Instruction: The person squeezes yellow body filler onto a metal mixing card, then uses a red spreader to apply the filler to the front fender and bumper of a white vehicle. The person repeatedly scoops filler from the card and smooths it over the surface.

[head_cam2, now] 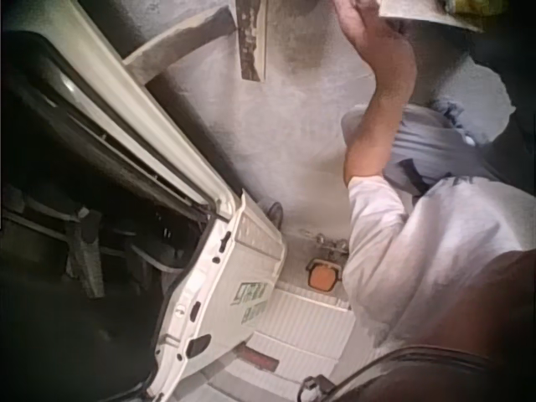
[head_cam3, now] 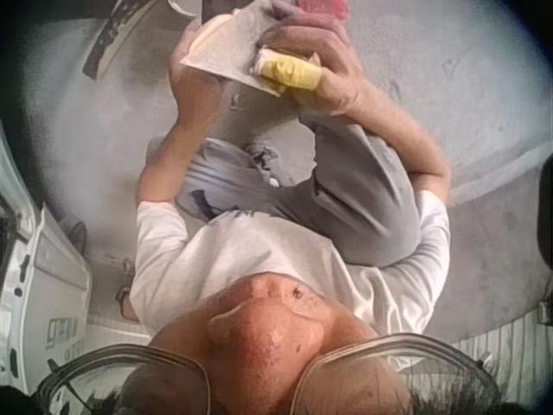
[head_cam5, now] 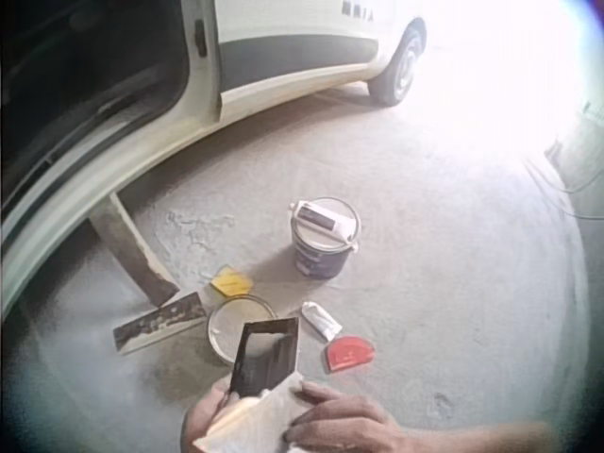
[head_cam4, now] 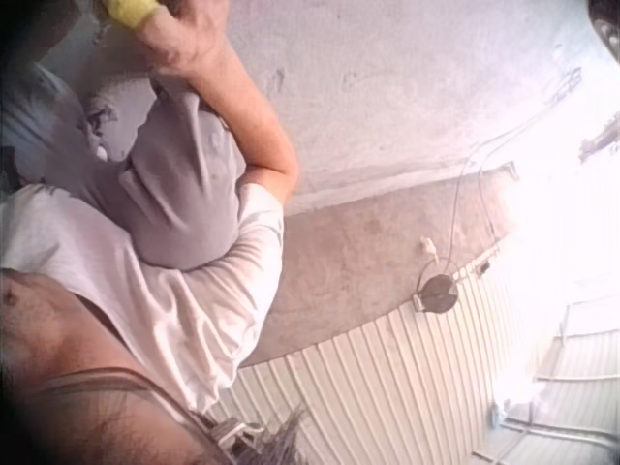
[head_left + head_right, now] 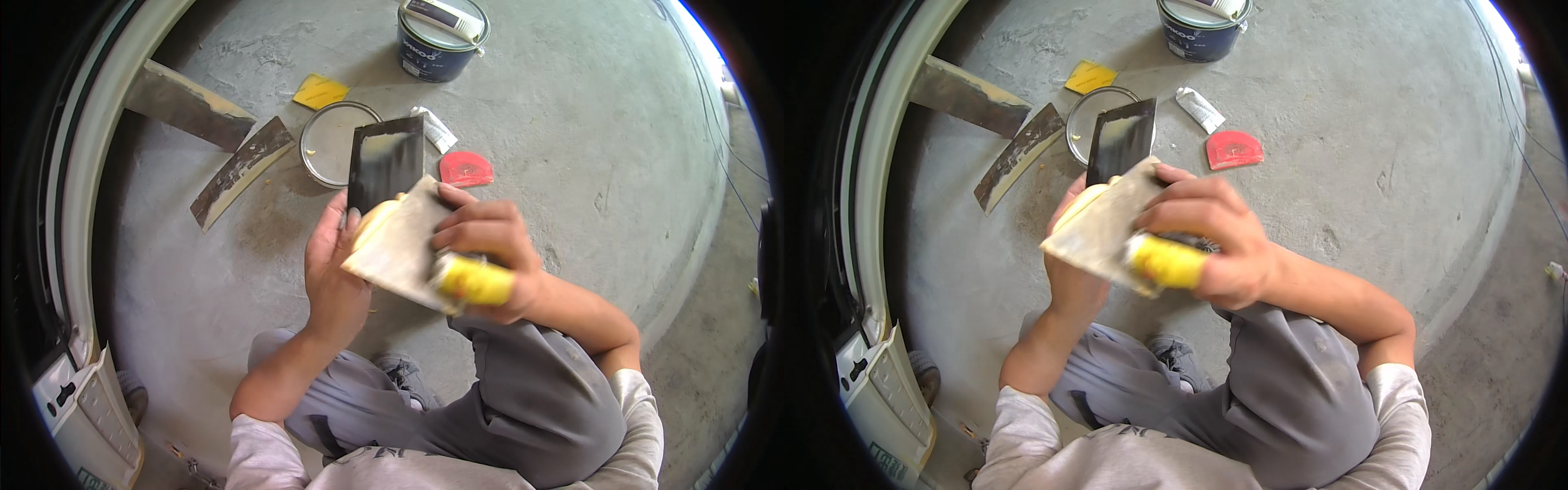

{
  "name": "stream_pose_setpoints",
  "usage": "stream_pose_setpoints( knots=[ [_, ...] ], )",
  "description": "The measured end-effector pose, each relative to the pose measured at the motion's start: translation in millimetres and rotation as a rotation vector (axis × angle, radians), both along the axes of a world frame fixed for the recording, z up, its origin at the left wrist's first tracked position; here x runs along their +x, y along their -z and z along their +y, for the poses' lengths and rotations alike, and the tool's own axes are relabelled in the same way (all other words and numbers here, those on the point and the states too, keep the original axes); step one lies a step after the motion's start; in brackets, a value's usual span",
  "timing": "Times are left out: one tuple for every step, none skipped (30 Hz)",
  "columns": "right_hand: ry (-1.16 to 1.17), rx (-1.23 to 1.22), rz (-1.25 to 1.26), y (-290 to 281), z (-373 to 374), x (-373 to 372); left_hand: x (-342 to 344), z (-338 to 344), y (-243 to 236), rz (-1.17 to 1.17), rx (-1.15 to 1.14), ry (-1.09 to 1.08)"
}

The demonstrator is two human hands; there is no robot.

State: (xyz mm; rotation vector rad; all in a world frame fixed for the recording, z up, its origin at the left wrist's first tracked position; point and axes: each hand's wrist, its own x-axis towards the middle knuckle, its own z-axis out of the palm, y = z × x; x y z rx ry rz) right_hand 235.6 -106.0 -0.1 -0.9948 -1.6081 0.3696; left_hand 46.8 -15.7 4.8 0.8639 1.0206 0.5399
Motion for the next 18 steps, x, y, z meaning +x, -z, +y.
stream_pose_setpoints(
  knots=[
    [-0.010, 0.107, -0.076, 5, 6, -4, 0, -4, -5, -0.124, 0.026, 0.007],
    [-0.015, 0.136, -0.176, 10, 10, -6, -1, -7, -10, -0.262, -0.042, -0.008],
    [0.043, 0.218, -0.202, 15, 13, -9, -1, -13, -15, -0.297, -0.173, -0.143],
    [0.074, 0.225, -0.172, 19, 14, -9, -4, -12, -19, -0.257, -0.215, -0.145],
    [0.078, 0.222, -0.188, 24, 14, -7, -10, -11, -25, -0.287, -0.227, -0.118],
    [0.097, 0.224, -0.192, 28, 12, -2, -13, -9, -26, -0.306, -0.276, -0.155],
    [0.091, 0.187, -0.207, 31, 9, 5, -16, -8, -28, -0.321, -0.255, -0.080],
    [0.095, 0.149, -0.276, 34, 6, 15, -18, -7, -28, -0.317, -0.272, -0.078],
    [0.087, 0.124, -0.325, 36, 5, 26, -21, -6, -27, -0.311, -0.289, -0.076],
    [0.083, 0.081, -0.388, 37, 4, 37, -22, -5, -26, -0.306, -0.305, -0.074],
    [0.073, 0.043, -0.443, 37, 5, 46, -22, -4, -24, -0.383, -0.288, -0.083],
    [0.112, 0.016, -0.506, 36, 5, 53, -23, -3, -23, -0.333, -0.263, -0.112],
    [0.110, -0.034, -0.520, 33, 6, 55, -22, -3, -22, -0.283, -0.237, -0.141],
    [0.129, -0.108, -0.526, 30, 7, 57, -22, -2, -21, -0.301, -0.204, -0.104],
    [0.212, -0.243, -0.339, 28, 8, 53, -21, -1, -20, -0.318, -0.160, -0.123],
    [0.292, -0.323, -0.134, 24, 9, 50, -20, -1, -19, -0.336, -0.158, -0.047],
    [0.346, -0.529, 0.462, 22, 9, 41, -19, -2, -19, -0.350, -0.147, -0.027],
    [0.176, -0.589, 0.928, 18, 8, 40, -18, -3, -18, -0.323, -0.157, -0.014]
  ],
)
